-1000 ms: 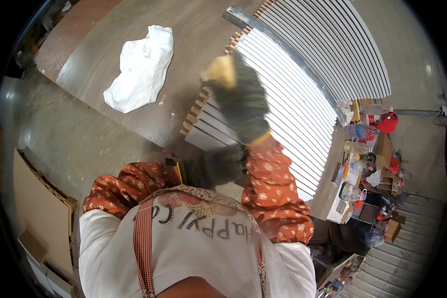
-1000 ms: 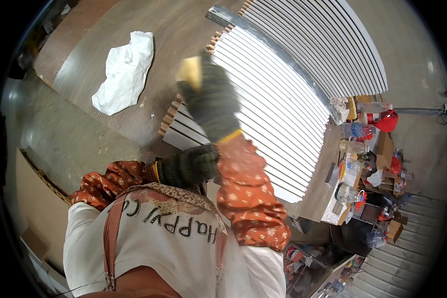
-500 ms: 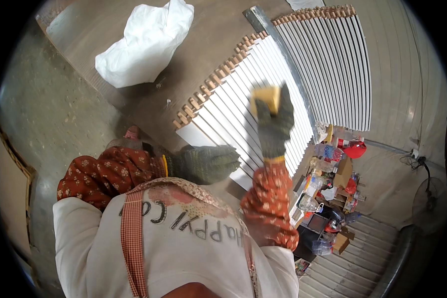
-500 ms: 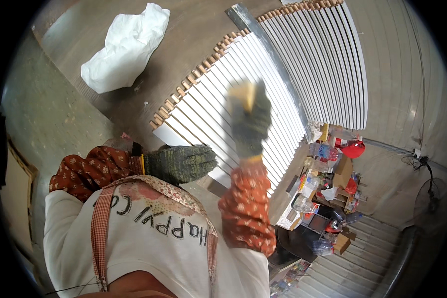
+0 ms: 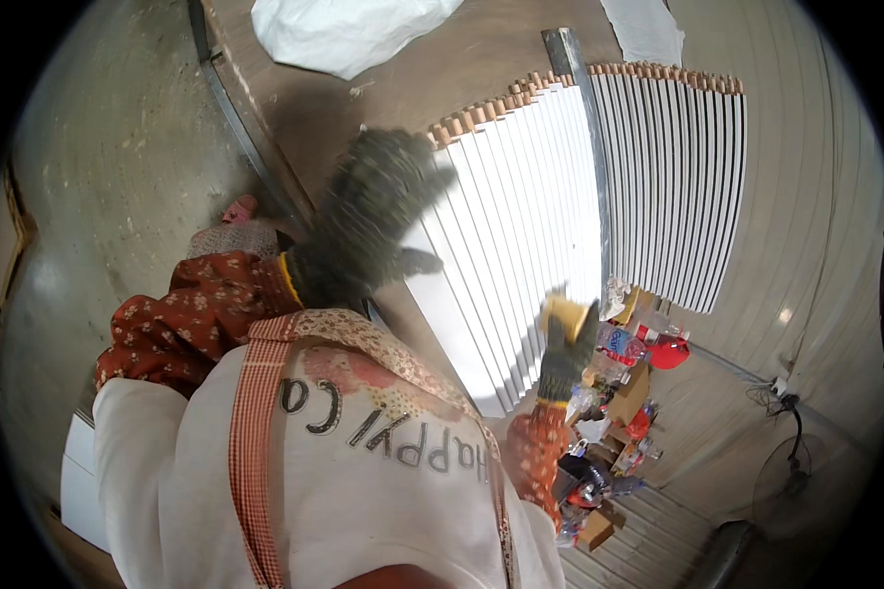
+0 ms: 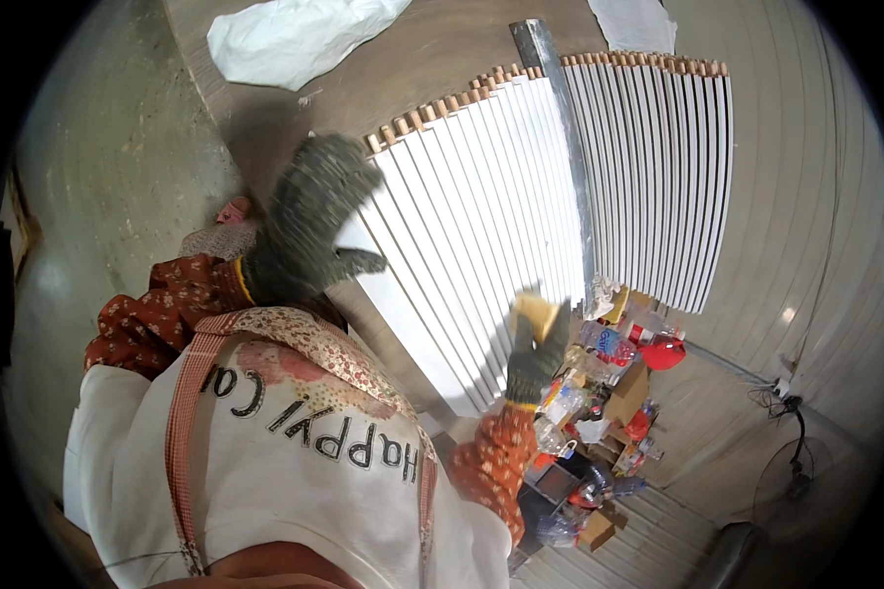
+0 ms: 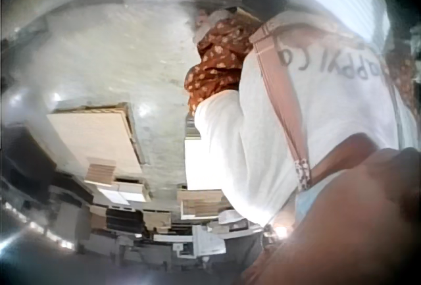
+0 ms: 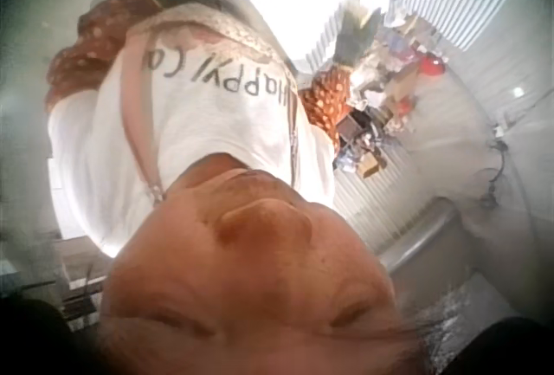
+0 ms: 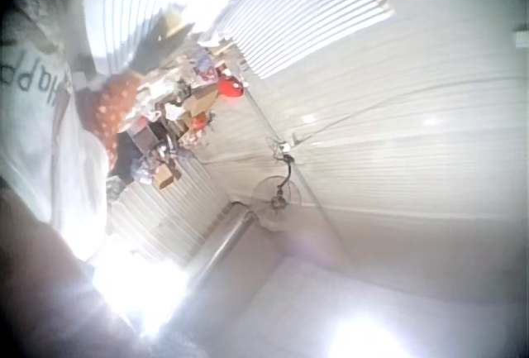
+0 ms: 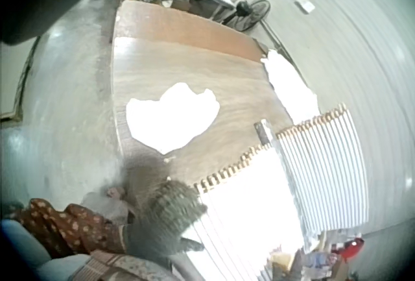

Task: The person cleans a stack of white wooden slats with a sponge and a cloth, then cuts a piece of foam with scissors and applies a white substance to it from a container.

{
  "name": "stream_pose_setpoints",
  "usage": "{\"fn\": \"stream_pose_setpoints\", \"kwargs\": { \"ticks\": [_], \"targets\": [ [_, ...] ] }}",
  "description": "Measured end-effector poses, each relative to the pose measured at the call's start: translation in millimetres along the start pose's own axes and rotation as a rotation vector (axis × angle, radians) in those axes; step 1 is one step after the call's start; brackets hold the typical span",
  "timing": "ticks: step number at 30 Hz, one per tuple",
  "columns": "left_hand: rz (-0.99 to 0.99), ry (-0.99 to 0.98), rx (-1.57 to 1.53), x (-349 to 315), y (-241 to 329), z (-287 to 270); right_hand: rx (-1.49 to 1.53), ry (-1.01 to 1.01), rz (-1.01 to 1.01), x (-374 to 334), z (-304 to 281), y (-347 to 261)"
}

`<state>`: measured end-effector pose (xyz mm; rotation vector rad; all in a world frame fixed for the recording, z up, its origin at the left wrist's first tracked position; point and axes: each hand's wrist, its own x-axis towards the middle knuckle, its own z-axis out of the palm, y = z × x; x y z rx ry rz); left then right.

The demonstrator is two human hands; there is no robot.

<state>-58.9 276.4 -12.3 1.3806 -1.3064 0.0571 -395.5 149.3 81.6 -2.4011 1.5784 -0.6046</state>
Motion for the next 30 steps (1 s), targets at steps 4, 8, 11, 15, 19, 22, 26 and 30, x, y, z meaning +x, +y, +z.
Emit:
{"fn": "stream_pose_setpoints", "kwargs": {
  "ticks": [4, 8, 11, 15, 19, 22, 26, 30],
  "targets": [
    [-0.188, -0.018, 0.187, -6, 8, -14, -0.038, 0.053, 0.036, -50, -34, 27],
    [-0.185, 0.057, 0.346, -22, 3, -12, 0.223, -0.109, -0.166, -21, 8, -31],
    [-0.247, 0.048, 0.342, -24, 4, -6, -0.018, -0.123, -0.697, 29, 39, -72],
    [-0.18, 0.039, 0.24, -22, 5, 3, 0.105, -0.122, -0.903, 84, 77, -135],
    [-0.217, 0.037, 0.316, -27, -1, 0, 0.021, -0.072, -0.966, 135, 128, -185],
    [-0.163, 0.056, 0.286, -25, 3, -3, 0.174, -0.051, -1.035, 118, 103, -184],
    [-0.12, 0.041, 0.227, -5, -21, -16, 0.326, -0.26, -0.778, 89, 84, -120],
    [-0.338, -0.153, 0.077, 30, -58, -7, 0.151, -0.134, -0.689, 34, 41, -70]
  ]
}}
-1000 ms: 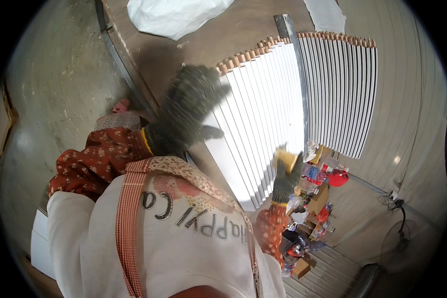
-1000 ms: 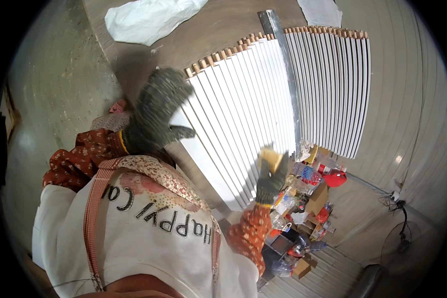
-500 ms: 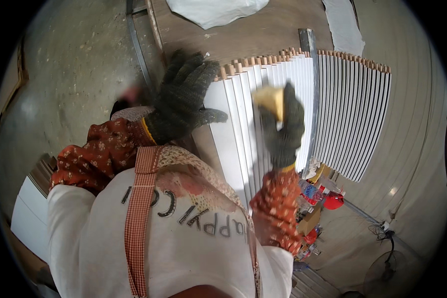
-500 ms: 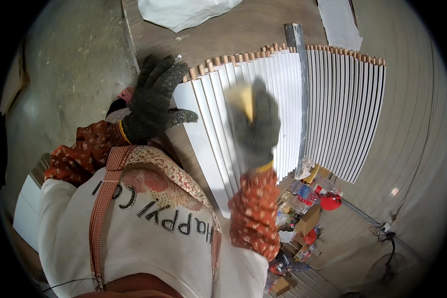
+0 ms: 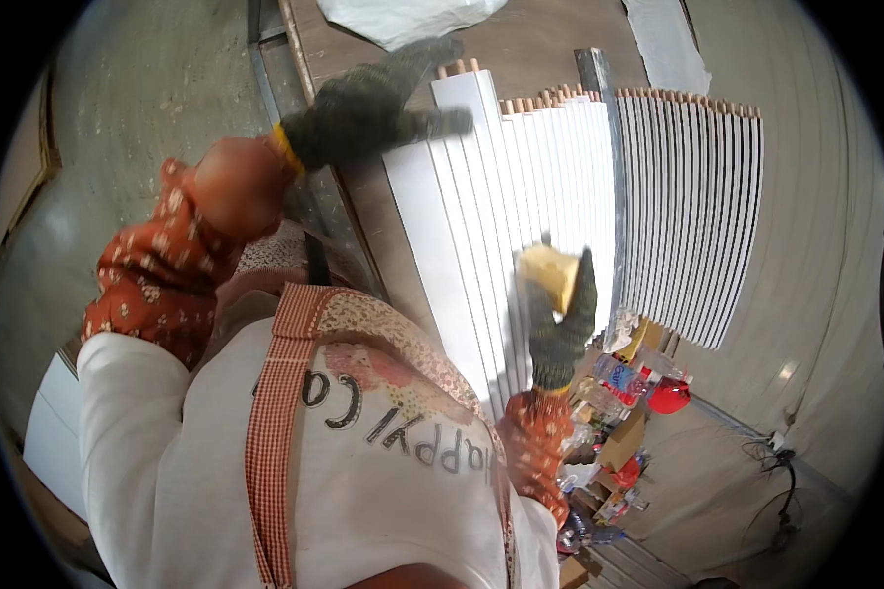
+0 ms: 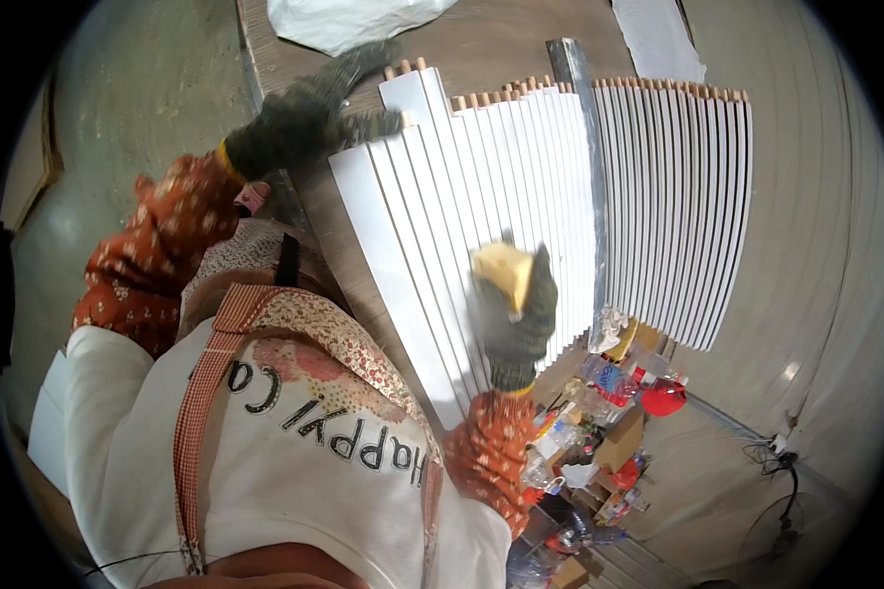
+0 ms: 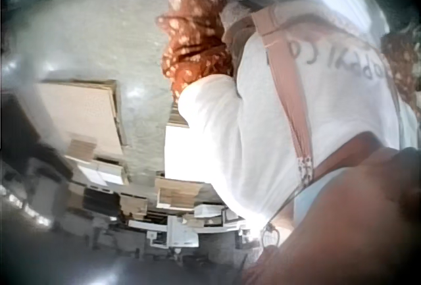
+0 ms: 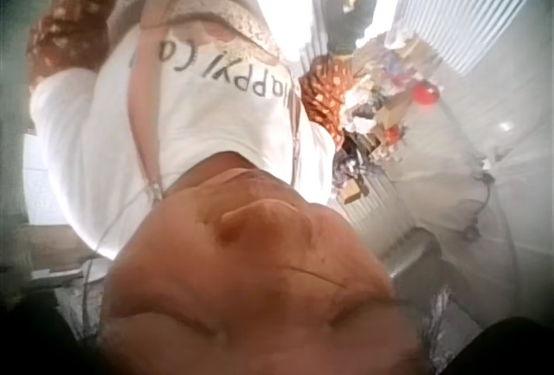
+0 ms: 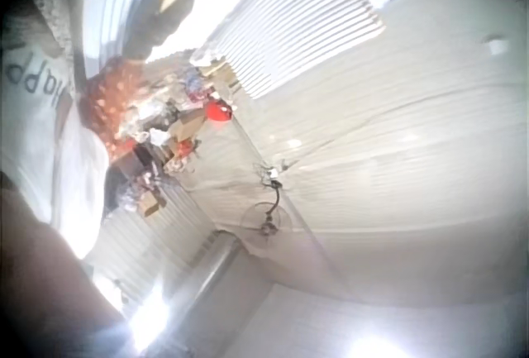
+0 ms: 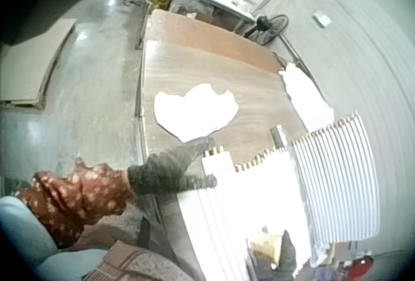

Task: The person cleans a stack of white wooden slats with a sponge and a cloth, then cuts a piece of foam with scissors and applies a white substance to it from a container.

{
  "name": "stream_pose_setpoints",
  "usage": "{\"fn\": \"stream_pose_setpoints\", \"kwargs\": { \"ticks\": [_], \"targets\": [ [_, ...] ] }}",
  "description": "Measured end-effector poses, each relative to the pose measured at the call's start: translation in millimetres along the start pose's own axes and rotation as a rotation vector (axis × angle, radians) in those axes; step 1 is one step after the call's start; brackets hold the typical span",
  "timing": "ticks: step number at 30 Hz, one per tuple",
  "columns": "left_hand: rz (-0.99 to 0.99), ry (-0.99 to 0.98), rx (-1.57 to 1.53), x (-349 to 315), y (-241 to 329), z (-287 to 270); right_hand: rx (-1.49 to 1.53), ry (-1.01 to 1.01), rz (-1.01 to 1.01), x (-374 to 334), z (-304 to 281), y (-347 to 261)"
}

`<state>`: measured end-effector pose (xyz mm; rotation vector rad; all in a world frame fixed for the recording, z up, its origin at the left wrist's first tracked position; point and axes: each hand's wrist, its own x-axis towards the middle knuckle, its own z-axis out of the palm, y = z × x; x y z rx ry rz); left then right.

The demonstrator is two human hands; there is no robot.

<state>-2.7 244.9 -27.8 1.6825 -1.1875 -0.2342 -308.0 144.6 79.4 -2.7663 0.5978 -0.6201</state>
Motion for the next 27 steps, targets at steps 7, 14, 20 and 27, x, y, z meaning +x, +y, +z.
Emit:
{"fn": "stream_pose_setpoints", "kwargs": {
  "ticks": [7, 14, 20, 27],
  "targets": [
    [0.074, -0.059, 0.177, 22, 5, 17, 0.184, 0.521, 0.716, -123, -10, -21],
    [0.237, -0.341, -0.168, 28, -11, 25, 0.418, 0.664, 1.06, -135, -2, -33],
    [0.137, -0.257, -0.044, 19, 15, -9, 0.263, 0.326, 0.636, -97, -13, -36],
    [0.992, 0.115, 0.152, -90, 85, 73, -0.15, 0.075, 0.056, -28, -28, -6]
  ]
}}
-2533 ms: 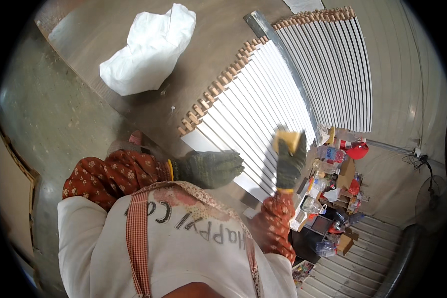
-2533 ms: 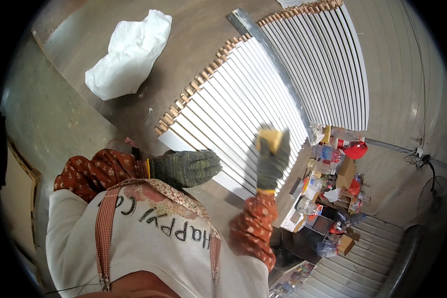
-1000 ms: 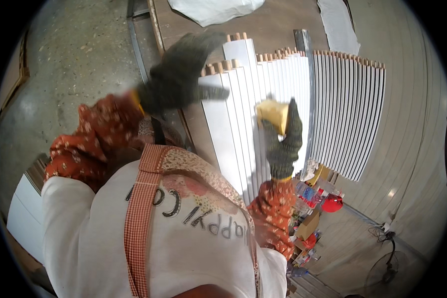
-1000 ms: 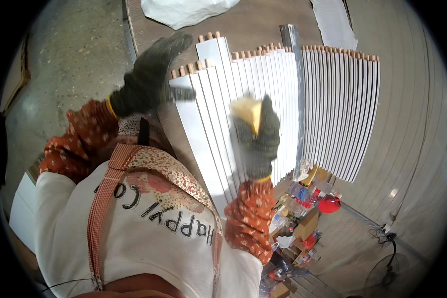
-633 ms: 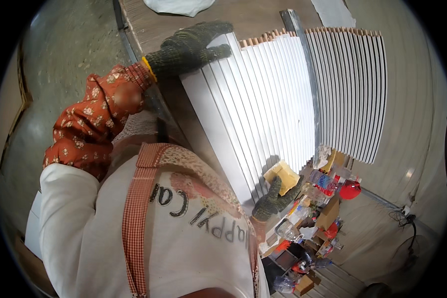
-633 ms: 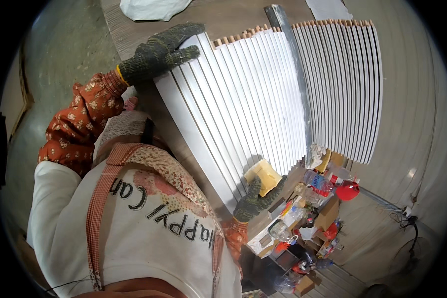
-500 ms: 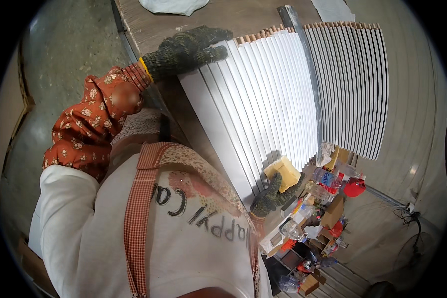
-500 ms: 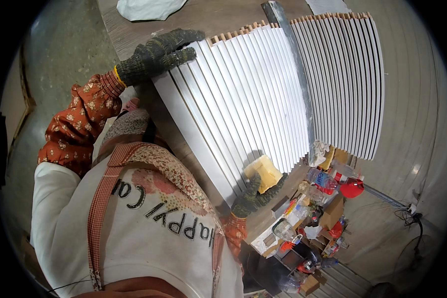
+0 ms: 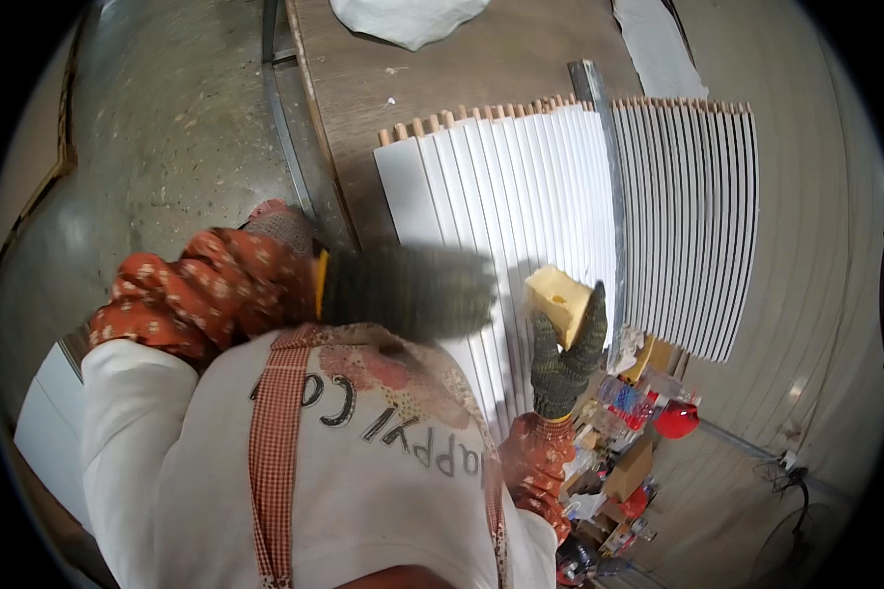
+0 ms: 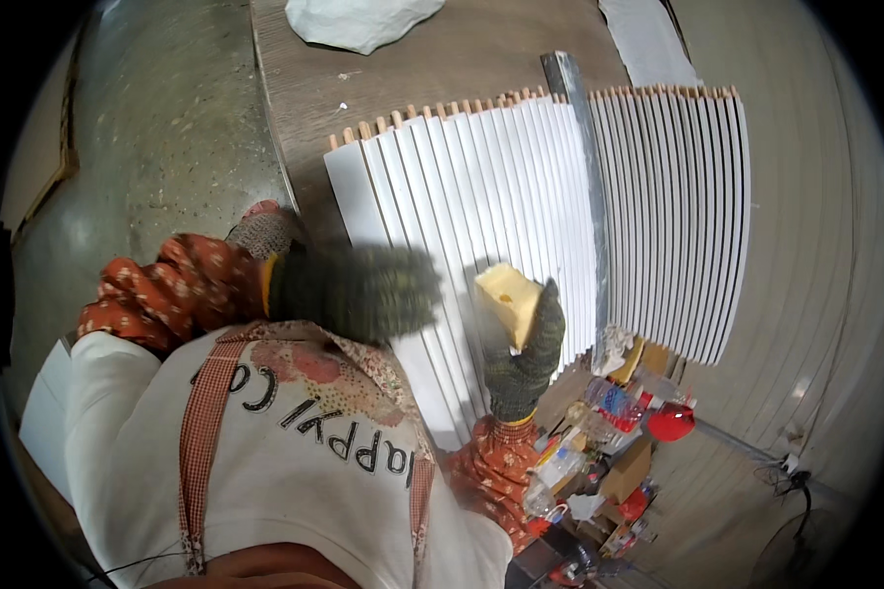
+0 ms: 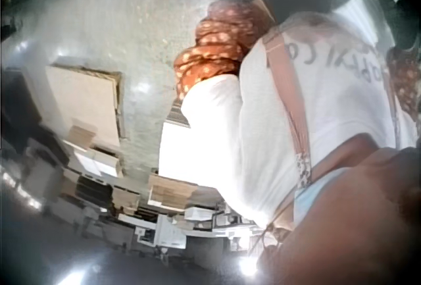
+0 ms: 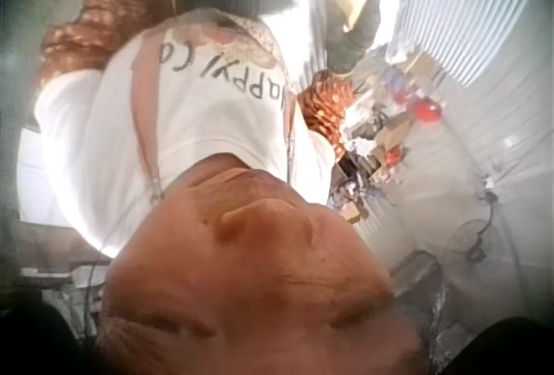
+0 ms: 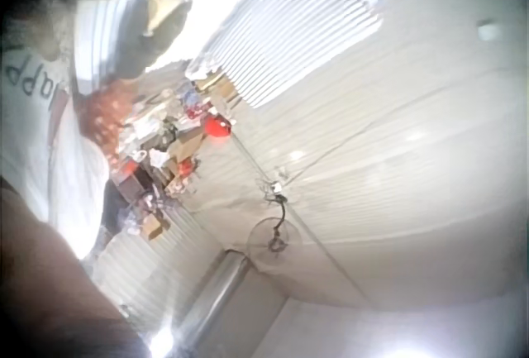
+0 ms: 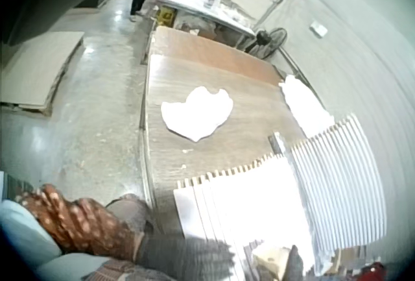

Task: The person cleans a stack of white wooden slats with a sponge and a cloth, then cuts a piece of foam with scissors and applies a white substance to it from a container.

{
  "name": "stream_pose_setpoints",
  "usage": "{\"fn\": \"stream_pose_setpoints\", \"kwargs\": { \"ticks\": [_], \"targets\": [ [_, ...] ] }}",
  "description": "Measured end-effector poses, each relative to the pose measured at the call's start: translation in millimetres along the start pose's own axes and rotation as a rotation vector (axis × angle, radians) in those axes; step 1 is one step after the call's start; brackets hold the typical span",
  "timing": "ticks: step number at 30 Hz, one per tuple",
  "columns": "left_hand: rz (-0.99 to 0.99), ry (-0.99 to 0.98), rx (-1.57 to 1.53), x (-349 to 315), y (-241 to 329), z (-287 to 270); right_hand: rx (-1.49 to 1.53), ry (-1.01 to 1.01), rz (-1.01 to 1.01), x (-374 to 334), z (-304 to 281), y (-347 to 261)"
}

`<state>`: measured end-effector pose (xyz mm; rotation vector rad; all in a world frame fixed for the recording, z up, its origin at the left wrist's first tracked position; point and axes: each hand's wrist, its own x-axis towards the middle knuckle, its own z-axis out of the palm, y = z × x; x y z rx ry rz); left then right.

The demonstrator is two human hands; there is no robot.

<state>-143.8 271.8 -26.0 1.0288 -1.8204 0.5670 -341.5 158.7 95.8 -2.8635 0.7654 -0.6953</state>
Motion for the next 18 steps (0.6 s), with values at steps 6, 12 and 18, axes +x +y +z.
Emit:
{"fn": "stream_pose_setpoints", "kwargs": {
  "ticks": [6, 12, 18],
  "targets": [
    [-0.723, 0.003, -1.459, -7, 35, 25, 0.222, -0.242, -0.341, 86, 31, -45],
    [-0.116, -0.124, -0.095, -8, 20, 27, 0.303, -0.24, -0.528, 156, 98, -76],
    [-0.059, -0.286, -0.043, 2, 16, 11, 0.157, -0.366, -0.494, 197, 108, -80]
  ]
}}
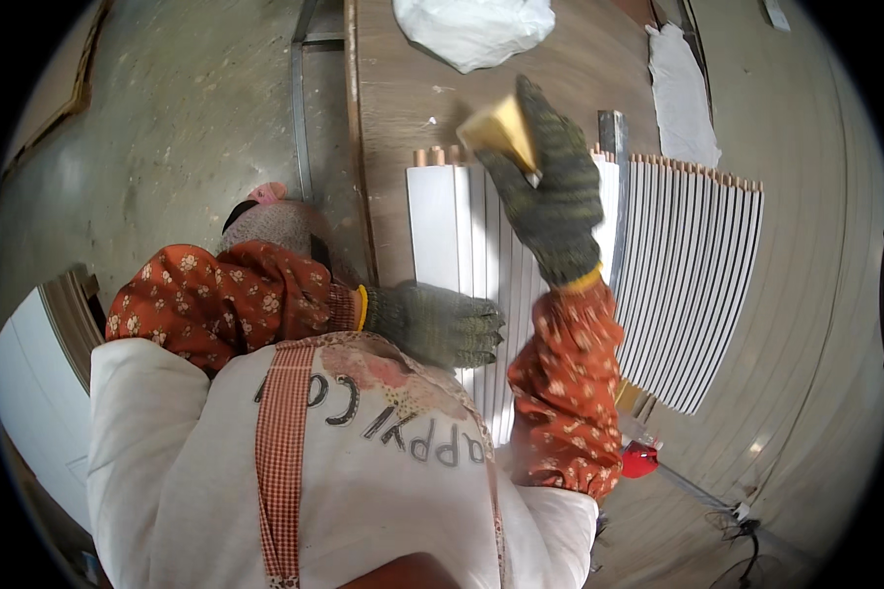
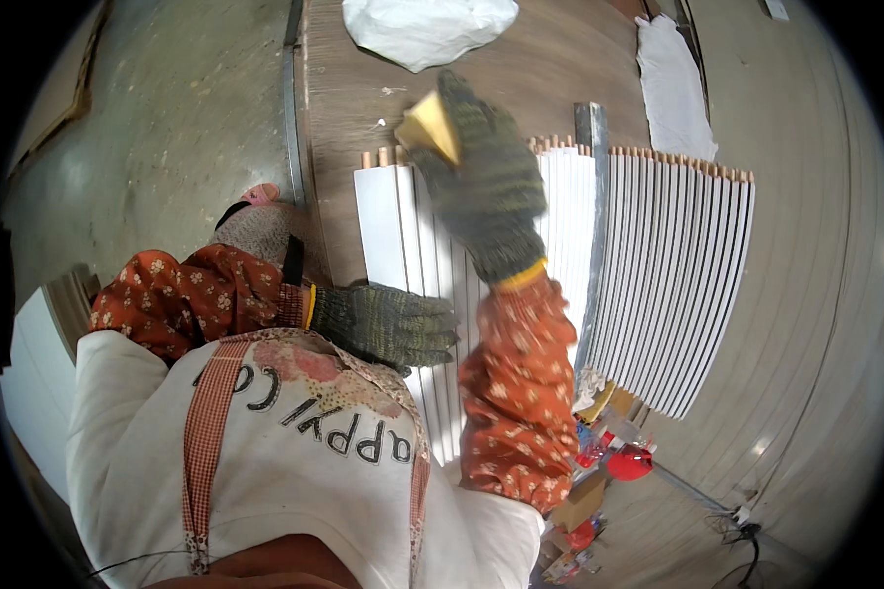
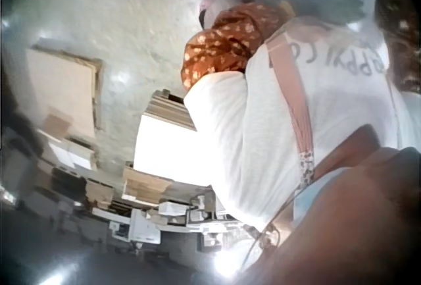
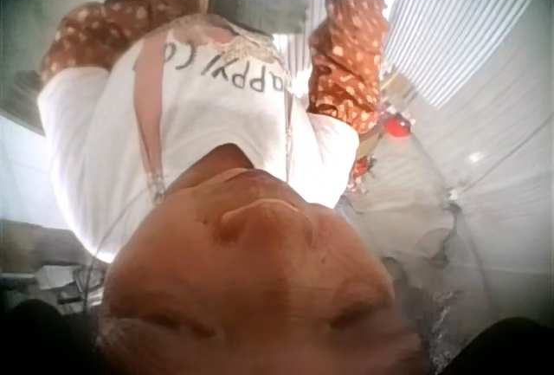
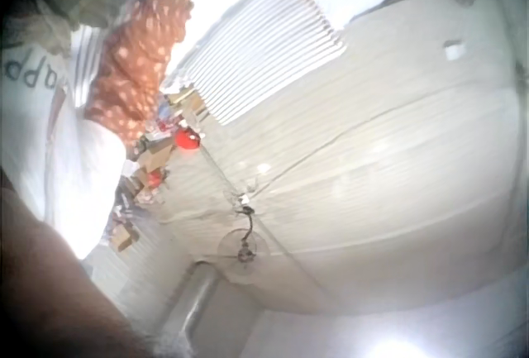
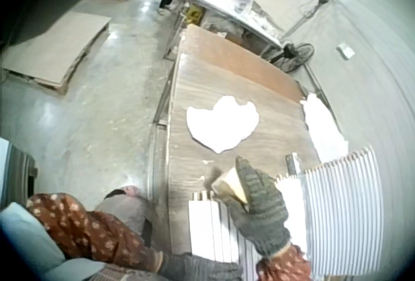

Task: The person cleans a stack of white wooden slats with a sponge and a cloth, then cuts a piece of foam with scissors and applies a white substance to it from a container.

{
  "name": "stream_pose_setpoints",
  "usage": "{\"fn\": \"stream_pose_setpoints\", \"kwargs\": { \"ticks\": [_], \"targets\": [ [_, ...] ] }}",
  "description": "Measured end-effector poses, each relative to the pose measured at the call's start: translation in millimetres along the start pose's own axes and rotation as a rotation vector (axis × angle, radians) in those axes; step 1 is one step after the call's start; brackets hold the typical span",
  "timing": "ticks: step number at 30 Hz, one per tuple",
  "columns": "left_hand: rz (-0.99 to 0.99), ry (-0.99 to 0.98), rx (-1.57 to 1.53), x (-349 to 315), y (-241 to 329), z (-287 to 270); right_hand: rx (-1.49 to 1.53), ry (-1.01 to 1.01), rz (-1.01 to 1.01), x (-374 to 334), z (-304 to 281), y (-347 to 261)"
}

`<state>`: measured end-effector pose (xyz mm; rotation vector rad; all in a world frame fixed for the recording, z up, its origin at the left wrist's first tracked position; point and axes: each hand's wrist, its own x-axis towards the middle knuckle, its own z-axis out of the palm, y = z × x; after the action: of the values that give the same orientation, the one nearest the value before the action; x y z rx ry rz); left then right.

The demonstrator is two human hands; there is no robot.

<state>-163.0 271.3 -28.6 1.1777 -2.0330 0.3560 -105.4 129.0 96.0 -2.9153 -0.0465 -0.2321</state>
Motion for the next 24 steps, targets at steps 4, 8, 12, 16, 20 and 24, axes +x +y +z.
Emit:
{"fn": "stream_pose_setpoints", "kwargs": {
  "ticks": [4, 8, 12, 16, 20, 24],
  "targets": [
    [-0.077, 0.054, -0.187, -3, 3, 8, -0.016, -0.239, -0.112, 3, -20, -39],
    [-0.031, -0.026, -0.069, -3, 7, 11, -0.186, -0.472, -0.134, 28, -31, -42],
    [-0.067, 0.033, -0.009, -8, 9, 30, -0.269, -0.572, -0.089, 64, -42, -36],
    [-0.141, 0.078, -0.25, -5, 22, 64, -0.099, -0.592, -0.114, 66, -23, -48],
    [-0.046, 0.143, -0.023, -7, 14, 57, -0.332, -0.833, -0.007, 83, -31, -55],
    [0.027, 0.017, 0.272, -2, 4, 36, -0.239, -0.734, 0.152, 91, -39, -46]
  ]
}}
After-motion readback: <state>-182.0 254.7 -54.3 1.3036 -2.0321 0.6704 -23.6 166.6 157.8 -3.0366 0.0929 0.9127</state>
